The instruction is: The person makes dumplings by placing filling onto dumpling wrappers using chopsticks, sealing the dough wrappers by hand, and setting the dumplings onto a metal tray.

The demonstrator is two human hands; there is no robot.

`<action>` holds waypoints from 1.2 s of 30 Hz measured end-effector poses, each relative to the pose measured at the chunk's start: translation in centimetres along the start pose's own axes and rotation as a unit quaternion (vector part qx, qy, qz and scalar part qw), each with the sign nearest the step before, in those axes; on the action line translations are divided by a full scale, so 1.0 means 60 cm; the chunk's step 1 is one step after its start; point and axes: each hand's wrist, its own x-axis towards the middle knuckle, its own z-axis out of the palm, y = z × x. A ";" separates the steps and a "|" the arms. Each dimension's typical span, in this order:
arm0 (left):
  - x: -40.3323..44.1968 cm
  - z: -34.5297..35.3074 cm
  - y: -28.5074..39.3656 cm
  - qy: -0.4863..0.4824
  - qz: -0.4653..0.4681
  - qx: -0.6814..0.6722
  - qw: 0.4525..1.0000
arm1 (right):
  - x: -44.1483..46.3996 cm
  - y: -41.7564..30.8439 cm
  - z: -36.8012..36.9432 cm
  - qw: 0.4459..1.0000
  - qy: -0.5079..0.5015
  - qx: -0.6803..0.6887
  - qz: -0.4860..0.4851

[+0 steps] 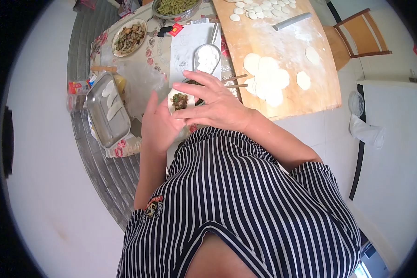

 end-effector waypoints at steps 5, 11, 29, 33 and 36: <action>-0.007 0.033 0.008 0.015 -0.037 -0.160 0.986 | 0.002 0.005 -0.009 0.999 0.013 0.018 -0.038; -0.040 0.058 0.036 -0.014 -0.002 0.016 1.000 | 0.030 -0.030 -0.031 0.981 0.112 0.145 0.058; -0.057 0.059 0.089 -0.113 0.303 0.343 0.882 | 0.074 -0.099 -0.078 0.957 0.101 0.264 -0.069; -0.059 0.072 0.084 -0.061 0.331 0.318 0.886 | 0.079 -0.087 -0.065 0.954 0.084 0.270 -0.099; -0.071 0.088 0.076 -0.056 0.265 0.193 0.943 | 0.080 -0.112 -0.045 0.920 0.076 0.385 -0.022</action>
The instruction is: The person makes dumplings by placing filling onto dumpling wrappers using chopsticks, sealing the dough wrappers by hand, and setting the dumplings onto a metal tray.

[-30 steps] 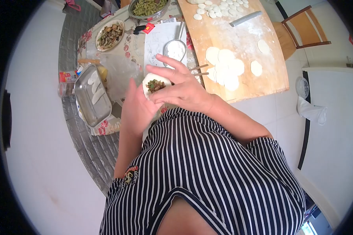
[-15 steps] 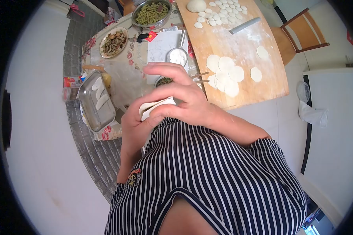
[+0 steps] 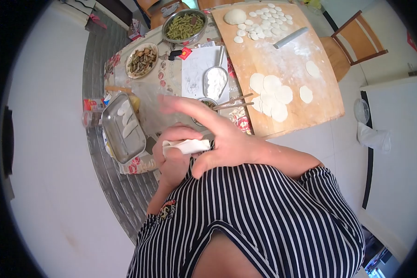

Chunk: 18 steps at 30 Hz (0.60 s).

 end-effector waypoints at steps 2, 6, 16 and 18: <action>-0.008 -0.002 -0.005 -0.024 0.001 -0.069 0.997 | -0.003 -0.003 0.012 0.988 0.051 0.106 0.097; -0.013 0.000 -0.005 0.009 -0.066 -0.101 0.993 | -0.002 -0.003 0.029 0.986 -0.037 0.073 0.147; -0.044 -0.060 -0.044 -0.057 -0.109 -0.281 0.952 | 0.006 0.025 0.085 0.989 0.037 -0.125 0.064; -0.046 -0.060 -0.040 -0.029 -0.085 -0.281 0.956 | 0.006 0.028 0.096 0.988 0.046 -0.134 0.056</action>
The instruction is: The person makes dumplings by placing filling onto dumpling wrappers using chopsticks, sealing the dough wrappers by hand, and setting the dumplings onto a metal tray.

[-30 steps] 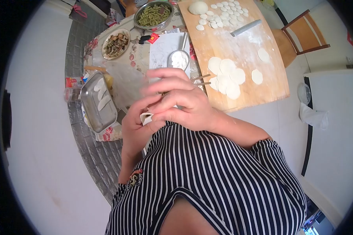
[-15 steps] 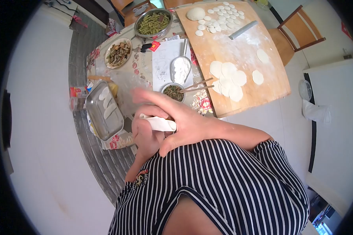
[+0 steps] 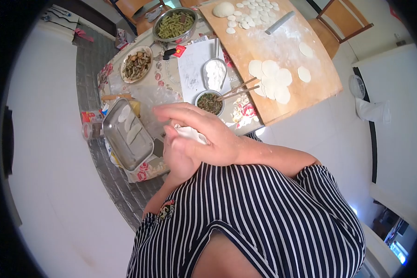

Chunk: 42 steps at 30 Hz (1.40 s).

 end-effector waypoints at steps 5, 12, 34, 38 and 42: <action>-0.010 -0.018 0.013 0.023 -0.003 0.022 0.999 | -0.009 -0.002 0.030 0.996 0.048 -0.038 0.060; -0.014 -0.030 -0.003 0.057 -0.039 0.110 0.991 | -0.024 0.011 0.015 0.990 -0.001 -0.089 0.114; -0.014 0.081 -0.064 0.276 0.024 0.436 0.856 | -0.055 0.044 -0.074 0.975 -0.165 0.097 0.113; -0.002 0.072 -0.061 0.274 0.014 0.439 0.855 | -0.047 0.054 -0.078 0.977 -0.157 0.095 0.111; 0.001 0.044 -0.056 0.264 -0.055 0.455 0.849 | -0.048 0.068 -0.077 0.977 -0.148 0.076 0.137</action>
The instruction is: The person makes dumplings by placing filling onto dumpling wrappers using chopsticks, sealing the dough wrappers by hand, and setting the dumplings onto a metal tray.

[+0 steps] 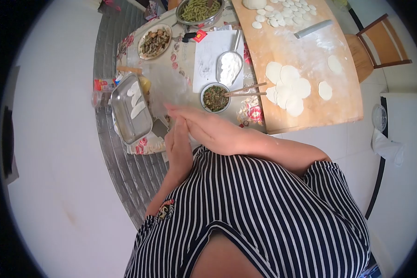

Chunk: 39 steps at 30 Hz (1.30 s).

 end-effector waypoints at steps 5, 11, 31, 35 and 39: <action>0.033 0.015 -0.032 0.023 0.051 0.066 0.996 | -0.001 0.000 -0.031 0.973 0.008 0.189 0.132; 0.086 0.002 -0.017 -0.002 0.084 -0.006 0.996 | 0.003 -0.010 -0.041 0.923 0.099 0.334 0.164; 0.068 -0.004 -0.013 0.040 0.029 -0.142 0.989 | 0.014 0.006 -0.025 0.949 0.164 0.160 0.215; 0.071 0.004 -0.005 0.055 -0.030 -0.168 0.984 | 0.014 0.000 -0.029 0.950 0.190 0.155 0.195; 0.076 -0.004 -0.014 0.030 -0.018 -0.173 0.984 | 0.010 0.022 -0.036 0.940 0.169 0.212 0.205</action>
